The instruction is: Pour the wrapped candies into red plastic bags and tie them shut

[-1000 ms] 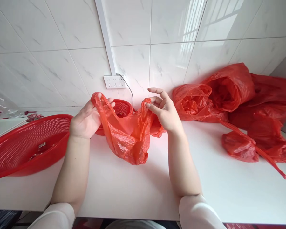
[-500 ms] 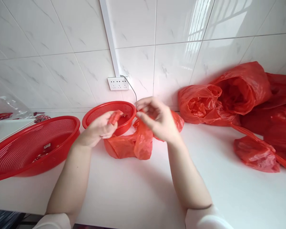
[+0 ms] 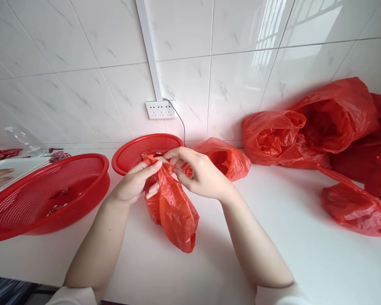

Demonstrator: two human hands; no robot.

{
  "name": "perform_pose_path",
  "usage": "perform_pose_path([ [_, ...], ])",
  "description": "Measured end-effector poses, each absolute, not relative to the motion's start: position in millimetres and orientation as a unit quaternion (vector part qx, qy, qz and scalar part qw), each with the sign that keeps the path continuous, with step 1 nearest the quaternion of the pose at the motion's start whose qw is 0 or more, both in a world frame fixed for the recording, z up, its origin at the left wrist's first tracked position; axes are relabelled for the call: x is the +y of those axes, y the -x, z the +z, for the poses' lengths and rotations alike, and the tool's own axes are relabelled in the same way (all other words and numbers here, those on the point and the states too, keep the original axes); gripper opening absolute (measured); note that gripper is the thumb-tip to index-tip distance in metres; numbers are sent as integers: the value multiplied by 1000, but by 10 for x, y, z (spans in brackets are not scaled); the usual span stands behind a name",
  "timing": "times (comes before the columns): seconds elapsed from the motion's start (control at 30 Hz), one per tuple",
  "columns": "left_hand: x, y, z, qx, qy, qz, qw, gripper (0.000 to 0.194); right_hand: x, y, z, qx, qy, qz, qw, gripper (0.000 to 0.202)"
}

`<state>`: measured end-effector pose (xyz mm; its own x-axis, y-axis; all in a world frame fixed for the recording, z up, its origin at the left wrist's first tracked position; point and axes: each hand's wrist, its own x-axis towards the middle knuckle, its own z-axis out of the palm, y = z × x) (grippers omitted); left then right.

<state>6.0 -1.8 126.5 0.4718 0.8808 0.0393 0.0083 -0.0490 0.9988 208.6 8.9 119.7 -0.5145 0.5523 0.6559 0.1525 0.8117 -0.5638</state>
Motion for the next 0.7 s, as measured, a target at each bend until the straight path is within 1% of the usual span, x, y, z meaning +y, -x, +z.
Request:
perform_pose_path([
  [0.2, -52, -134, 1258, 346, -631, 366, 590, 21, 92, -2054, 1187, -846, 211, 212, 442, 37],
  [0.27, -41, -143, 1249, 349, -629, 369, 589, 25, 110, -2047, 1176, -842, 220, 204, 448, 41],
  [0.4, 10, -125, 1254, 356, -614, 396, 583, 40, 159, -2099, 1160, -817, 256, 192, 479, 44],
  [0.47, 49, -102, 1260, 356, -591, 393, 608, 44, 167, -2147, 1170, -799, 263, 200, 503, 41],
  [0.6, 143, -48, 1246, 328, -519, 363, 701, 43, 135, -2207, 1205, -785, 262, 194, 527, 35],
  [0.7, 202, -13, 1232, 301, -479, 356, 743, 40, 91, -2216, 1225, -806, 233, 188, 510, 28],
])
